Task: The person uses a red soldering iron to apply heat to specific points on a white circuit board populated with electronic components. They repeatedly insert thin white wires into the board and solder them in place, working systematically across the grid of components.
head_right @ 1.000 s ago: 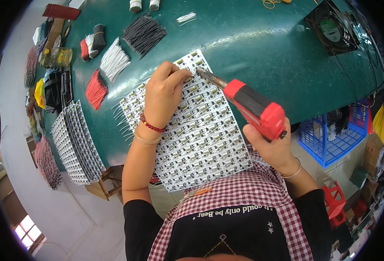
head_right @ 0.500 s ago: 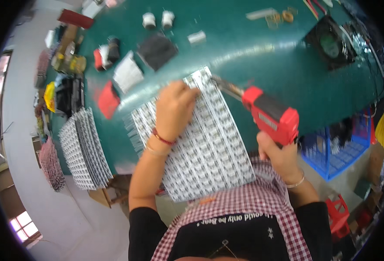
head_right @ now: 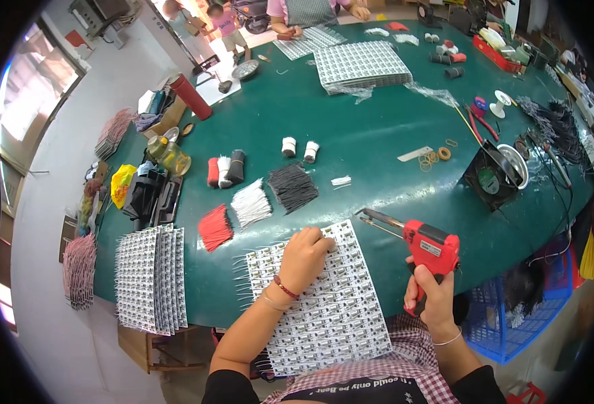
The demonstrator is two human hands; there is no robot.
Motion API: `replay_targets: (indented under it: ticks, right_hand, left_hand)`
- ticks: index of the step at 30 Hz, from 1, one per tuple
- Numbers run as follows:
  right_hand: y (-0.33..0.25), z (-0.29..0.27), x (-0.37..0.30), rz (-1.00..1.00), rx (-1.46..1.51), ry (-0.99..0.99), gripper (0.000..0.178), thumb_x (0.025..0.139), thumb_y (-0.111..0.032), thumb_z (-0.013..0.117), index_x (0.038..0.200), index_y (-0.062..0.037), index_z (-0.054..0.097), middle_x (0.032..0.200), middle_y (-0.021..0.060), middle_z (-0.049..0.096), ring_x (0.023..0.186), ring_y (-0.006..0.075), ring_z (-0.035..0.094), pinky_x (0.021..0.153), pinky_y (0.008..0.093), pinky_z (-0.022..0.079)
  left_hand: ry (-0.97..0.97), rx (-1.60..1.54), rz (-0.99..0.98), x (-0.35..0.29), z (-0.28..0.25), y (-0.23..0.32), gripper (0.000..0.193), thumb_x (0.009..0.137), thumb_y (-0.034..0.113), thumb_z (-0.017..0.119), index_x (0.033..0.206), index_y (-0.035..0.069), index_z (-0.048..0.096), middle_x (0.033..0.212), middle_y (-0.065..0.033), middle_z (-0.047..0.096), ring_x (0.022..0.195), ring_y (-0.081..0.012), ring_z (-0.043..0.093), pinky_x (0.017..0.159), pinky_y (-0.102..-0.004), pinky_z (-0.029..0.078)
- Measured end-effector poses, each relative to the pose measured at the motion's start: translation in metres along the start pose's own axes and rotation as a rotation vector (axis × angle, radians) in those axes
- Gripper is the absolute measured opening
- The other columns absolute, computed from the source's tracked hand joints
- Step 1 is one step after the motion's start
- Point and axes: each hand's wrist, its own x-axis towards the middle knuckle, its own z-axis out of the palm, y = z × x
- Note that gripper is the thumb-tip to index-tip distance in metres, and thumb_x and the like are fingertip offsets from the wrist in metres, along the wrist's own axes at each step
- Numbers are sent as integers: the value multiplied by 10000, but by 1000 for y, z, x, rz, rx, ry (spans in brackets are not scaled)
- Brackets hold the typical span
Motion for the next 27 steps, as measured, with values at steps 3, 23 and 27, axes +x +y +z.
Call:
replay_targets:
  ticks: [3,23,27]
  right_hand:
    - [1,-5,-3,-25,74,36,274,928,-193,579,1086,26,531,525,46,475,369,144,474,366,283,401]
    - [39,-73,50,28,646,-98,436,1006,-437,417,1133,-33,520,554,10,416,389,103,378,388,253,358]
    - [40,-73,49,38,598,-130,429,1008,-428,415,1134,-32,521,548,6,410,379,98,367,379,246,354]
  left_hand:
    - [-1,29,8,-2,-2,-2,158,726,14,603,846,90,672,798,-48,506,816,-233,535,688,-341,418]
    - [199,-348,-202,7,-8,-14,42,828,25,608,865,18,589,823,-117,548,808,-307,545,699,-386,457]
    - [176,-352,-179,6,-4,-13,58,816,13,606,870,17,584,826,-112,554,806,-299,548,699,-378,455]
